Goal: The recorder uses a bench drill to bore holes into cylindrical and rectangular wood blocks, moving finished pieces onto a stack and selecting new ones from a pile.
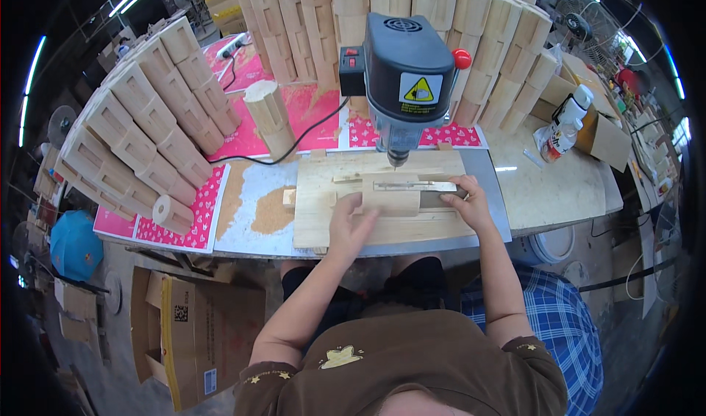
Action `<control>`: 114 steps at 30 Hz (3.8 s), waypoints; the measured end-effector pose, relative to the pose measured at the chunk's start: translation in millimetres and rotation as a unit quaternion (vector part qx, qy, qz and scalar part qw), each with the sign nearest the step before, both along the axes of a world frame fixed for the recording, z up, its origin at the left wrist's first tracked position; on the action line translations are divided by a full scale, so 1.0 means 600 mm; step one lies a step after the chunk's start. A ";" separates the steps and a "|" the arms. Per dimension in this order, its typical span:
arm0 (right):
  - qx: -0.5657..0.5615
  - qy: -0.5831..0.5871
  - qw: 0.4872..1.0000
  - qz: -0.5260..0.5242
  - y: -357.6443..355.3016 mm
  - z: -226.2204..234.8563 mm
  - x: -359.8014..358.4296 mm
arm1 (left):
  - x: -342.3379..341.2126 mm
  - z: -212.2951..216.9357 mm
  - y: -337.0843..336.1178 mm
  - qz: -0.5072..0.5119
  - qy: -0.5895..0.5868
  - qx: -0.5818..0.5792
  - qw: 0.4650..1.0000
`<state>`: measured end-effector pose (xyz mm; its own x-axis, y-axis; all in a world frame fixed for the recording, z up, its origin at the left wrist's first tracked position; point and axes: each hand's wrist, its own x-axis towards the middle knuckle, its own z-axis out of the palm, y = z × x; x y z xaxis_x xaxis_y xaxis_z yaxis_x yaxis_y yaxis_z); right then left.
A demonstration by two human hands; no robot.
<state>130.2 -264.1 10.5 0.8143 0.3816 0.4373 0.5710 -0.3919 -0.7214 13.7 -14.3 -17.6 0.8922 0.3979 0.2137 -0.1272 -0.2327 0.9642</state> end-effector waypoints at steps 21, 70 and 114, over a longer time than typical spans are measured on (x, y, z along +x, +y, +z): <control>0.002 -0.024 1.000 -0.015 0.031 0.168 0.105 | 0.036 -0.045 0.063 0.027 -0.030 0.354 0.934; 0.033 -0.205 0.970 -0.126 0.126 0.326 0.070 | 0.062 -0.022 0.004 0.024 -0.008 0.358 0.933; -0.229 -0.147 0.962 -0.028 0.014 0.049 0.002 | -0.005 0.009 0.094 -0.030 -0.061 0.225 0.972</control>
